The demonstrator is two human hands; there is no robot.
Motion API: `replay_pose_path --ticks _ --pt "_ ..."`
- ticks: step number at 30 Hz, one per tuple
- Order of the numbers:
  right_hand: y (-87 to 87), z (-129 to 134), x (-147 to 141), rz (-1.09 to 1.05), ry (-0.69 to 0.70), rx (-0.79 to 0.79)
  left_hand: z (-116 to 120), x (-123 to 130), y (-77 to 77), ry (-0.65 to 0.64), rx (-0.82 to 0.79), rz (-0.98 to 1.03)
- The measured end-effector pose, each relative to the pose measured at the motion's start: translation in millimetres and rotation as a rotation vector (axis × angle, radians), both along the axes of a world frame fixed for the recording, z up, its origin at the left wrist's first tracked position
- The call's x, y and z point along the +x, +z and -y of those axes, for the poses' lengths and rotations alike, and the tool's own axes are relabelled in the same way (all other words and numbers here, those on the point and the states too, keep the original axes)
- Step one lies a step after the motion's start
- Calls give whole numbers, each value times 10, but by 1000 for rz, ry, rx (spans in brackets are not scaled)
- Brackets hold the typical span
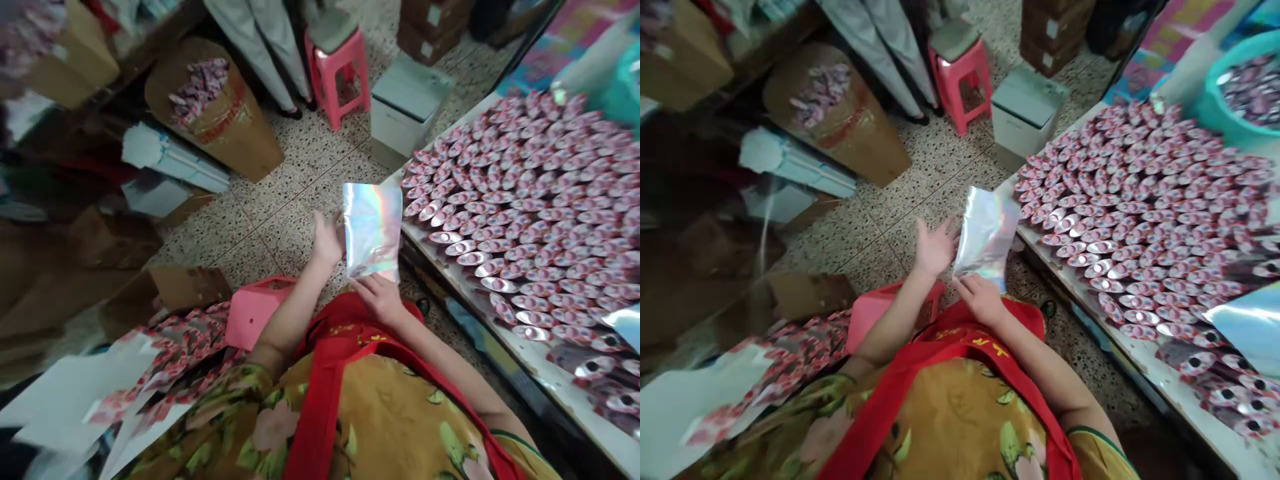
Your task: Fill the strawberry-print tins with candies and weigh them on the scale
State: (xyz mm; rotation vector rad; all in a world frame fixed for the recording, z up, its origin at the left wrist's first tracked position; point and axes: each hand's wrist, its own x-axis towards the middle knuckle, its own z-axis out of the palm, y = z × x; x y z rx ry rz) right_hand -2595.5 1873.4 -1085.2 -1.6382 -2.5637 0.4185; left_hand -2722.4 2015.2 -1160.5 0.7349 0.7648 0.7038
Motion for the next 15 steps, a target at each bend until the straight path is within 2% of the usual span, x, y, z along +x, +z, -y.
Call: replay_pose_path --ticks 3,6,8,11,13,15 --pt "-286 -86 -143 79 33 -83 199 -66 -45 -41 -41 60" --pt "-479 -113 -266 141 155 -203 439 -165 -204 -124 62 -54" --pt "-559 -107 -316 199 182 -255 529 -191 -289 -182 102 -88" --pt "-610 -94 -344 266 182 -302 525 -189 -355 -289 120 -113" --pt "-621 -88 -340 276 196 -321 459 -188 -386 -426 236 -196" --pt "-629 -81 -320 290 194 -325 373 -191 -427 -496 383 -320"
